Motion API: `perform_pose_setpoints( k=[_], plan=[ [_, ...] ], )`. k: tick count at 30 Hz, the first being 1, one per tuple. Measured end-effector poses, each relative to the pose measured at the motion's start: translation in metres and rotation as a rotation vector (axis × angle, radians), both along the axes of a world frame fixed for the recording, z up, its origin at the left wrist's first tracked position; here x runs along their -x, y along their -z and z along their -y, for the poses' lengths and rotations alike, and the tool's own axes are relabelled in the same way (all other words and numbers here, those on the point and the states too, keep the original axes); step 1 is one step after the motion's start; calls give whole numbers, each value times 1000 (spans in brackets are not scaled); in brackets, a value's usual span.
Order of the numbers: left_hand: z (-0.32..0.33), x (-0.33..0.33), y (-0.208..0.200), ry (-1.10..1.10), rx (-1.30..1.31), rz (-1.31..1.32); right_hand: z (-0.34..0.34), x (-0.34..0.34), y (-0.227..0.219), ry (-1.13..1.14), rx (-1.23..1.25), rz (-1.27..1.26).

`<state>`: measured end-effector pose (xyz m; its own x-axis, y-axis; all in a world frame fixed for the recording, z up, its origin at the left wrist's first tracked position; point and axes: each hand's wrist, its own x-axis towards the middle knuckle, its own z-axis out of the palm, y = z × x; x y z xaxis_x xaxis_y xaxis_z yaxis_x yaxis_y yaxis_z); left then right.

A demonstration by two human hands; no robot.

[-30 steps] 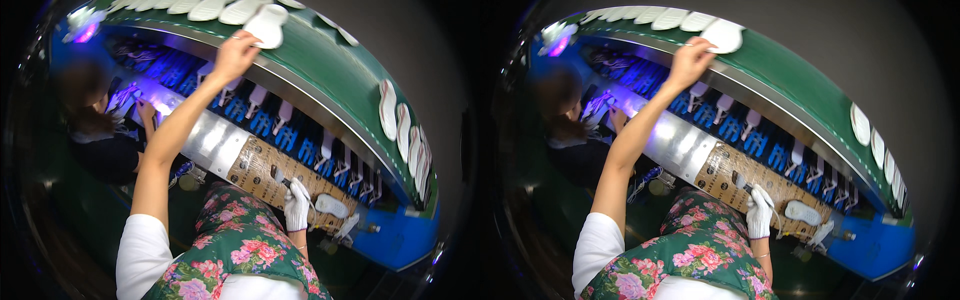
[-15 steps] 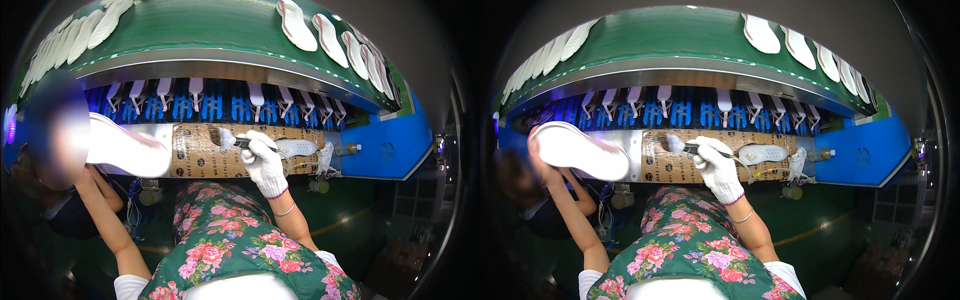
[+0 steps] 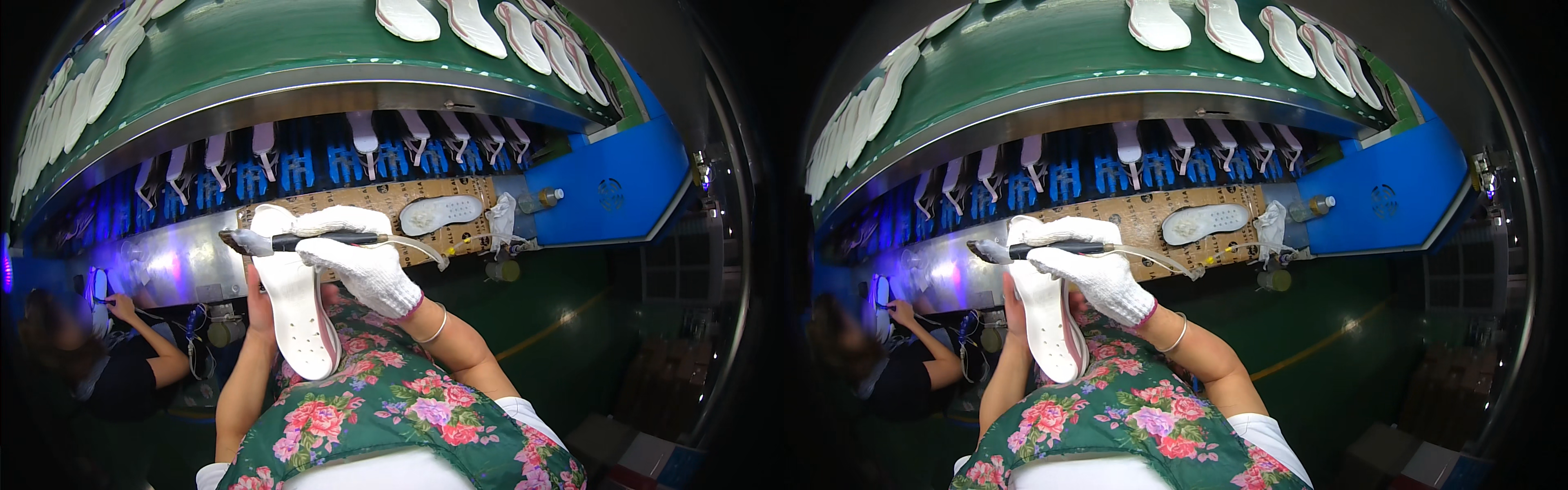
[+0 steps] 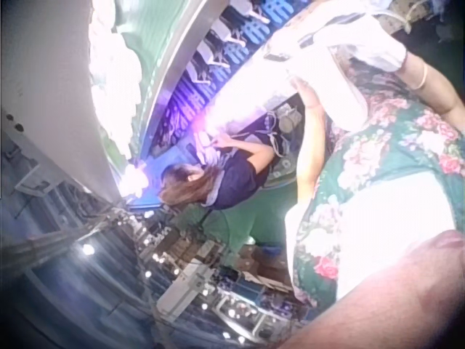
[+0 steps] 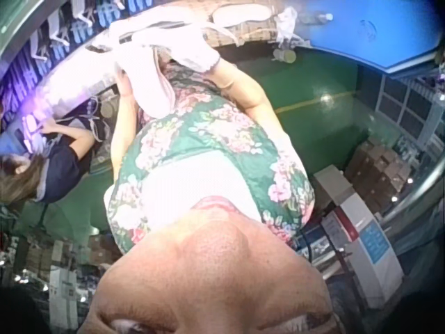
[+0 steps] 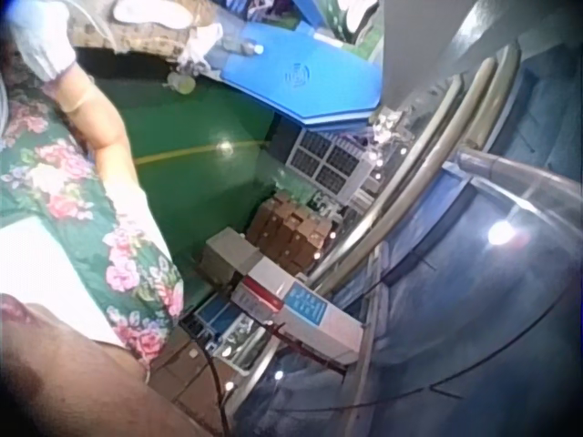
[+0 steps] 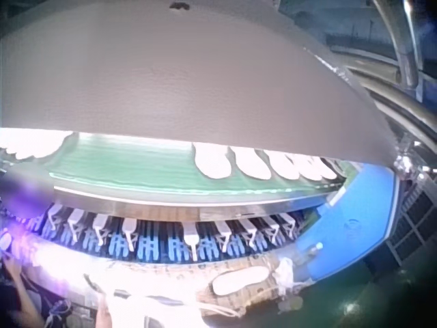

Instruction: The person takes shoe soles from an overhead conveyor rack and applies adhesive across them using a brush applicator tool.

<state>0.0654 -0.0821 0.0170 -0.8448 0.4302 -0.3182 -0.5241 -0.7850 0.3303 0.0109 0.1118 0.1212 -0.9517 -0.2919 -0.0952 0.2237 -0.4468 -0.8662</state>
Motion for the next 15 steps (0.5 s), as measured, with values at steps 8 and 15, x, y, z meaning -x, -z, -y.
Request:
perform_pose_setpoints(
  k=[8, 15],
  plan=[
    [-22, -2, -29, 72, -161, -68, -15, 7, -5, 67, -299, -365],
    [-36, 4, -63, -135, -81, -107, -8, 18, -5, 105, -486, -722]
  ],
)
